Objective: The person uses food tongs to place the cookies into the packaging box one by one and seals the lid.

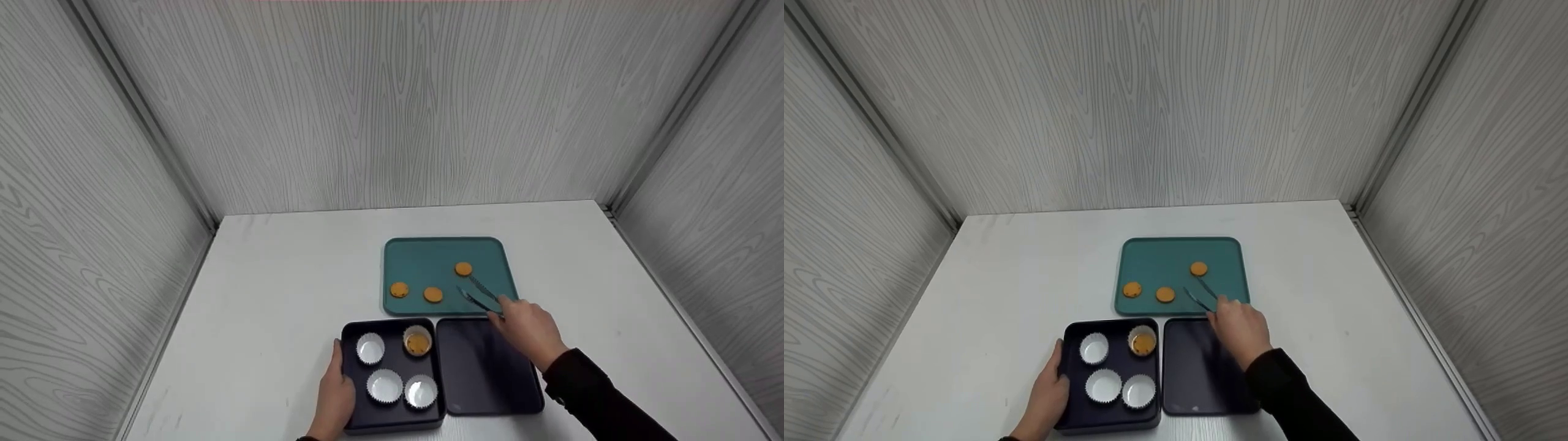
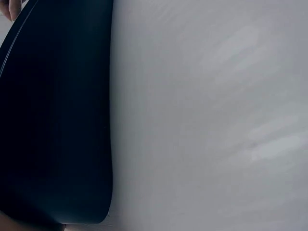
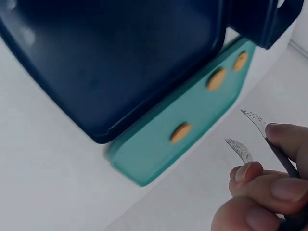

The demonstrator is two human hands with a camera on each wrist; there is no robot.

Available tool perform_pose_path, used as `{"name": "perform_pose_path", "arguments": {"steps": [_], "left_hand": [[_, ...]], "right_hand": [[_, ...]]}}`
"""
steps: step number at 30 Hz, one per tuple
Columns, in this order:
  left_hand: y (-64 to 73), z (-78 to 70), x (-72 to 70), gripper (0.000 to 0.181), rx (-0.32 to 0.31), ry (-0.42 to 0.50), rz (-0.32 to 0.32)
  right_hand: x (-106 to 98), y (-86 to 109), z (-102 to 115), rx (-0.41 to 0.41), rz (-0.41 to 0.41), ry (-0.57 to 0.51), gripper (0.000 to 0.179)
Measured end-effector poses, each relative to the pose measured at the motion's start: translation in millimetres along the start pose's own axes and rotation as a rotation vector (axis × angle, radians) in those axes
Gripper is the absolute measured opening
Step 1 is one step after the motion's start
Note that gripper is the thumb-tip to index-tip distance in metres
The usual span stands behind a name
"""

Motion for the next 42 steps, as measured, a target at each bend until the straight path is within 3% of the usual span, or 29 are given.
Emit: {"name": "perform_pose_path", "arguments": {"steps": [16, 20, 28, 36, 42], "left_hand": [[1.2, 1.4, -1.8, 0.068, 0.017, 0.026, -0.027], [1.3, 1.6, -1.8, 0.068, 0.007, 0.037, -0.021], [0.6, -0.5, -1.4, 0.070, 0.020, 0.013, -0.026], [1.4, 0.3, -1.1, 0.069, 0.034, 0.027, -0.032], [1.4, 0.2, -0.6, 0.070, 0.038, 0.035, -0.028]], "right_hand": [[33.9, -21.1, -31.7, -0.084, -0.014, 0.260, 0.021], [38.1, -26.1, -35.5, -0.108, -0.041, 0.288, 0.015], [46.0, -34.9, -36.4, -0.089, 0.011, 0.318, 0.016], [58.4, -40.5, -40.0, -0.099, -0.009, 0.356, 0.008], [60.4, -44.8, -39.9, -0.105, 0.017, 0.383, 0.014]]}}
Point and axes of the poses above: each hand's wrist, its own y-axis away from the middle knuckle, its own x-axis out of the palm, z = x × y, the point moved 1 cm from there along -y, towards the middle knuckle, and after that the axes turned 12 degrees about -x, right-handed, at the moved point
